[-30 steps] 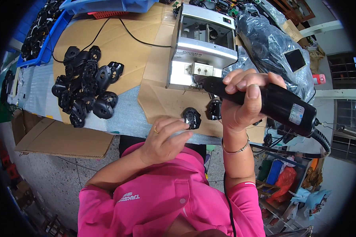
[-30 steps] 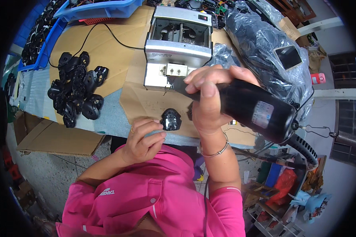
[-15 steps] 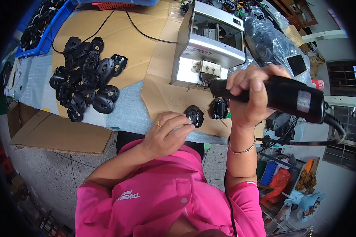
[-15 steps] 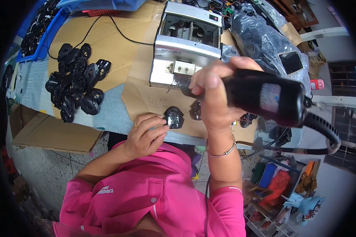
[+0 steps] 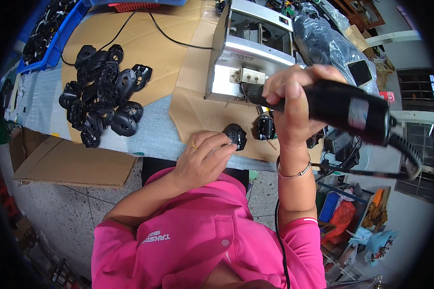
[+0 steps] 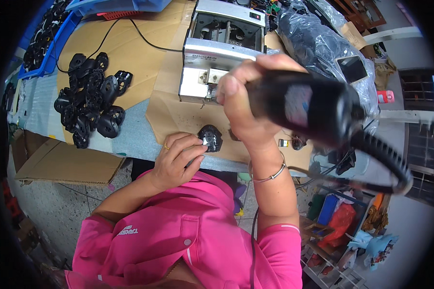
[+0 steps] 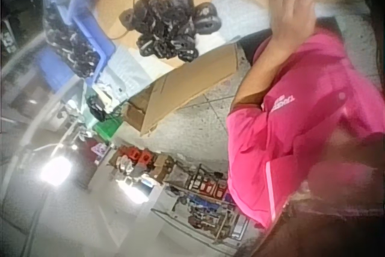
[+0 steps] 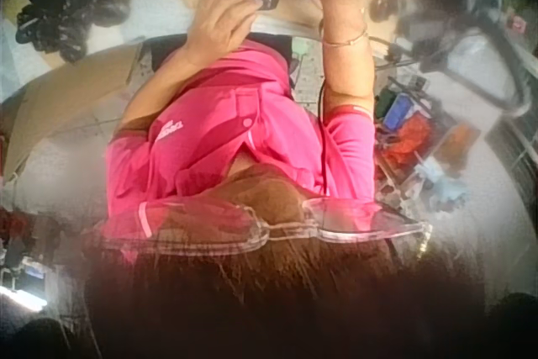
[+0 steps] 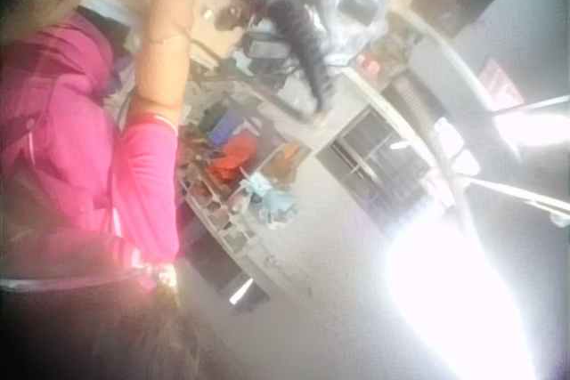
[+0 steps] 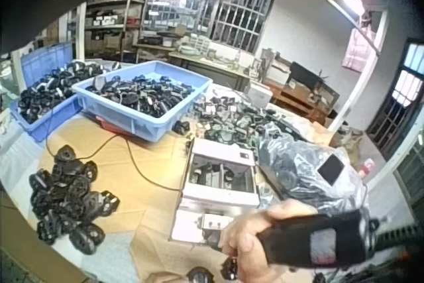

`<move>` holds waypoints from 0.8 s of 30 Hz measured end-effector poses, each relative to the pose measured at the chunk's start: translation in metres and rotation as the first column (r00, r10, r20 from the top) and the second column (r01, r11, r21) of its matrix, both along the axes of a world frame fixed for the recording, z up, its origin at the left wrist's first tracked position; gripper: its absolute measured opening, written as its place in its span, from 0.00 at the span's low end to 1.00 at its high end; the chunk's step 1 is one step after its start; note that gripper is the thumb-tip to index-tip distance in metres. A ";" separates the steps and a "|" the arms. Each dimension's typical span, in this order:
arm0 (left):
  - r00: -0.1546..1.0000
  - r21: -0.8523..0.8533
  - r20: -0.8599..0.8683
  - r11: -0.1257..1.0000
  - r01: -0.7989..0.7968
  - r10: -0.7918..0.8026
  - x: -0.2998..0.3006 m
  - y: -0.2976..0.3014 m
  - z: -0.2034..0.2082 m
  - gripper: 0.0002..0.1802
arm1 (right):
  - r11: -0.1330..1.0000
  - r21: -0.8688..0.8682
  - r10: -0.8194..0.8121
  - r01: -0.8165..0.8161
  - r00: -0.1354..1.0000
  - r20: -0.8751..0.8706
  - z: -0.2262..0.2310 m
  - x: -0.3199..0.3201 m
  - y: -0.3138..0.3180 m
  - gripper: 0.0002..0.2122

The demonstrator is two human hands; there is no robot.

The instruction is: Assemble electronic components into plastic housings and secure them with an electric screwdriver.

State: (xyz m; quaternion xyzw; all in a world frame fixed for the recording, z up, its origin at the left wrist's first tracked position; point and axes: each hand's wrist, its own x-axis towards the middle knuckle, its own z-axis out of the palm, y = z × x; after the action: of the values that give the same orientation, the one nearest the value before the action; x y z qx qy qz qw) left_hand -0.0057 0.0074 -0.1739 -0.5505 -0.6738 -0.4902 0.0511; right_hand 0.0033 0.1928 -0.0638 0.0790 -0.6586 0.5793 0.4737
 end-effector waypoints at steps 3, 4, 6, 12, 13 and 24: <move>1.000 -0.002 0.005 1.000 -0.019 0.019 0.000 0.000 -0.002 0.20 | 0.999 0.038 0.004 -0.008 0.995 0.099 0.003 -0.004 0.005 0.19; 1.000 -0.007 0.014 1.000 -0.025 0.025 -0.001 0.001 -0.002 0.20 | 0.998 0.054 0.002 -0.009 0.992 0.123 0.003 -0.004 0.008 0.19; 0.999 -0.009 0.024 0.999 -0.038 0.038 0.001 0.000 -0.003 0.20 | 0.999 -0.026 -0.019 0.024 0.984 0.180 0.004 -0.001 0.002 0.18; 0.999 -0.020 0.028 1.000 -0.020 0.021 0.000 0.001 -0.001 0.21 | 0.986 -0.151 0.075 -0.077 0.997 -0.024 0.005 0.005 0.005 0.19; 0.999 -0.020 0.033 0.999 -0.026 0.026 0.000 0.001 0.000 0.21 | 0.985 -0.160 0.060 -0.070 0.996 -0.064 0.005 0.005 0.004 0.19; 0.993 0.001 0.115 1.000 -0.030 0.029 -0.001 0.003 0.008 0.24 | 0.987 -0.151 0.052 -0.057 0.998 -0.042 -0.002 0.008 0.006 0.20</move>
State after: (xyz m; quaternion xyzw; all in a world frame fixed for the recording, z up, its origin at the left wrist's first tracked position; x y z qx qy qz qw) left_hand -0.0070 0.0108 -0.1659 -0.5114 -0.6830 -0.5211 0.0204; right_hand 0.0111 0.1990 -0.0661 0.0715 -0.6010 0.6390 0.4747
